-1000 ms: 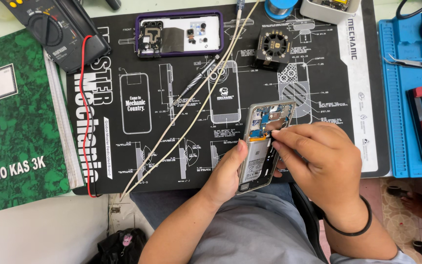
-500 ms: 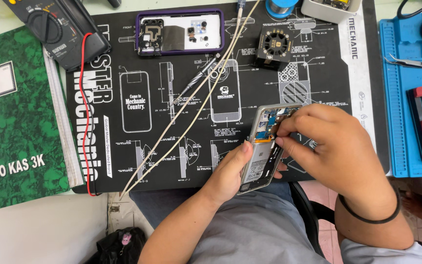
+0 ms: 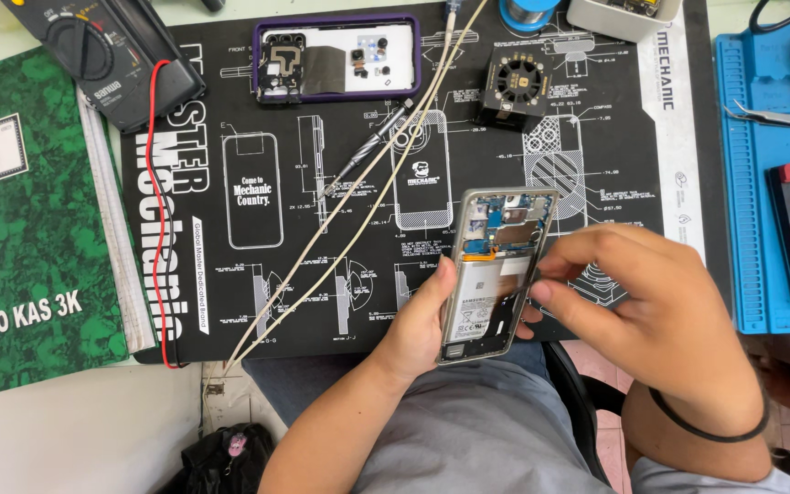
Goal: The person unlocks a smartphone, then disassembles it by removing the back cover and detaching internal components. They handle the motherboard and camera module, placing them on the workbench before repositioning the motherboard back into the phone chassis.
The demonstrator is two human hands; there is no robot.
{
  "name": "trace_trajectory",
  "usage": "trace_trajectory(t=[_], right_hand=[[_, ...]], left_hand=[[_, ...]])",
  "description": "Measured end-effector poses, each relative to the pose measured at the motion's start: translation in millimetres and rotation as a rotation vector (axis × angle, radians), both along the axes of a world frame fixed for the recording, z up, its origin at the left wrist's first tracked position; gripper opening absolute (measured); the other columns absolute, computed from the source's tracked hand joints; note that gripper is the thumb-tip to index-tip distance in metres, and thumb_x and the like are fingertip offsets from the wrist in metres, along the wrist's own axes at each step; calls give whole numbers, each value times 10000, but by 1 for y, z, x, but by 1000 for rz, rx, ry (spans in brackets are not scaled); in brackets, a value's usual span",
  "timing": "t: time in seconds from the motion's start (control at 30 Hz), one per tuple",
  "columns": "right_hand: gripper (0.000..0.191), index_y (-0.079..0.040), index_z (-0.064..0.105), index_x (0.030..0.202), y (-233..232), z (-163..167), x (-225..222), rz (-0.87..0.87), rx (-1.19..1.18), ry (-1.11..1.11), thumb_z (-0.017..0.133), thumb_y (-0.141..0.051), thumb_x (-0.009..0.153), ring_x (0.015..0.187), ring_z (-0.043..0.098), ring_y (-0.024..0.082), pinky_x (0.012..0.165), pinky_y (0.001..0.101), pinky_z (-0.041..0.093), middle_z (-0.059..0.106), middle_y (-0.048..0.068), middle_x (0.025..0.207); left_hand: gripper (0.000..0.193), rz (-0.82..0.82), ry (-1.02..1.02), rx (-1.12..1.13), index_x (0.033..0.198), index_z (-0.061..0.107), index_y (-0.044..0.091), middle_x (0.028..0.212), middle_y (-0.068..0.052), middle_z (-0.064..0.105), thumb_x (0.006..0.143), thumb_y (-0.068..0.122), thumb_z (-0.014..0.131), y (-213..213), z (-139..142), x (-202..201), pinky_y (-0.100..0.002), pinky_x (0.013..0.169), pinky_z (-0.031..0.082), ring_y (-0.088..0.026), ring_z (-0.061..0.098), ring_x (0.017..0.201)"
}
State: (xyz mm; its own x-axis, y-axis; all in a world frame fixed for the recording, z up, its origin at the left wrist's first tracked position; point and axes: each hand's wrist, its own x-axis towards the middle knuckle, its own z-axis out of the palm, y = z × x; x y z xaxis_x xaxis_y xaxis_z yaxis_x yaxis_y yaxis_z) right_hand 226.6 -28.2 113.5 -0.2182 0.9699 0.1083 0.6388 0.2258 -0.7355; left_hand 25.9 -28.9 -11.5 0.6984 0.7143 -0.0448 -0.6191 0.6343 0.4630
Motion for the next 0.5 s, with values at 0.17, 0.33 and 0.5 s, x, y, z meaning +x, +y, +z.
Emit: trace_trajectory(t=[0.17,0.33,0.5], right_hand=[[364,20,700,1063,-15,-8,5,59,-96,368,844,-83,745,877,742,187,792,288,581,762,100,956],[284,-11,730,1027,-19,-15,12,258,-79,400,836,-70,771,963,709,223,830,302,600,764,110,1018],[285,-8,744,1045,-23,-24,9,340,-58,466,849,-105,798,967,703,229,822,313,609,761,110,1051]], left_hand=[[646,-19,-11,38,1540,411,-17,1433,-246,567,1072,418,506,1,5,-7,-473,1068,552,-348,616,1284],[554,-30,80,7,1510,466,-40,1366,-209,625,1046,231,598,0,3,-10,-439,1068,546,-328,646,1220],[503,-17,143,-11,1451,531,-28,1335,-144,659,1002,166,646,-1,-1,-11,-392,1070,540,-235,656,1221]])
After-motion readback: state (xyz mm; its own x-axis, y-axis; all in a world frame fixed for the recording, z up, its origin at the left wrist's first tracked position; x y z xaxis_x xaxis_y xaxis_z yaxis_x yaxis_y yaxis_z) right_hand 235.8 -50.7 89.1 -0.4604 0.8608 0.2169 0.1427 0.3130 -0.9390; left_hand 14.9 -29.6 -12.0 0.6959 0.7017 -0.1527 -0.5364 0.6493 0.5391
